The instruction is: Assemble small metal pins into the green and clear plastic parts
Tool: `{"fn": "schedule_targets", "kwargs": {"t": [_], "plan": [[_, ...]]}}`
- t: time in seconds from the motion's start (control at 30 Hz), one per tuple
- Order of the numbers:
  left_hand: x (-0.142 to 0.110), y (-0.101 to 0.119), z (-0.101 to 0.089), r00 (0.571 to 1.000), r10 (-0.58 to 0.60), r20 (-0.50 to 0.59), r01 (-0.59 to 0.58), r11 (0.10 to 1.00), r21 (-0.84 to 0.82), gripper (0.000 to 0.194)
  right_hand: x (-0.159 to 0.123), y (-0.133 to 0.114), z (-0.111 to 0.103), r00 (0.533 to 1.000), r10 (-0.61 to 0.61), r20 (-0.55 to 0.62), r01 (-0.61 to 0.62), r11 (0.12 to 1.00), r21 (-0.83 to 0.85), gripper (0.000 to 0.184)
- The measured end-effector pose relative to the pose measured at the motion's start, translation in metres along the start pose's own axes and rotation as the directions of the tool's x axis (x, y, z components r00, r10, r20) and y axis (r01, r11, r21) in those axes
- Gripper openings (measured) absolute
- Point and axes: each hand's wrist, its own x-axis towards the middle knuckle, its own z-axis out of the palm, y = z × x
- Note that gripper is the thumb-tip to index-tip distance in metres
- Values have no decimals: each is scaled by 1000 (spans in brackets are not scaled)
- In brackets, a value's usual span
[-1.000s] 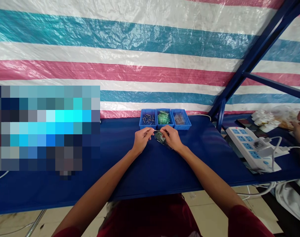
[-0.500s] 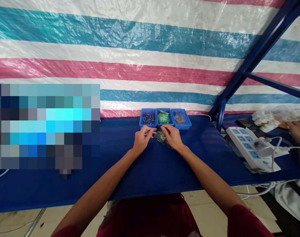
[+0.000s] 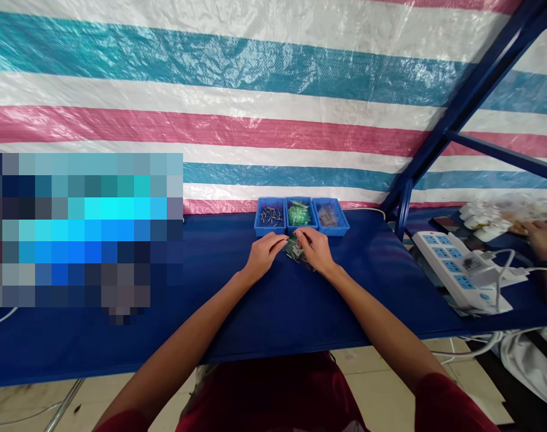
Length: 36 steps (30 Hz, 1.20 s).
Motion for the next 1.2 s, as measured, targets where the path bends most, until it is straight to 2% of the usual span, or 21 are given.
{"fn": "schedule_targets", "kwargs": {"t": [0.2, 0.47, 0.7, 0.9, 1.2], "plan": [[0, 0, 0, 981, -128, -143, 117, 990, -83, 25, 0, 0, 1, 1000, -2, -7, 2, 1000, 1, 36], [1, -4, 2, 970, -213, -113, 180, 952, -249, 22, -1, 0, 0, 999, -29, 27, 29, 1000, 1, 31], [1, 2, -1, 961, -269, -61, 241, 927, -287, 20, -3, 3, 4, 991, -86, 103, 80, 995, 61, 24], [1, 7, -2, 962, -271, -27, 250, 917, -310, 21, -3, 2, 4, 984, -110, 137, 101, 992, 70, 23], [2, 5, -3, 962, -255, -93, 219, 932, -288, 23, 0, -5, -3, 998, 1, 57, -3, 999, 46, 29]]}}
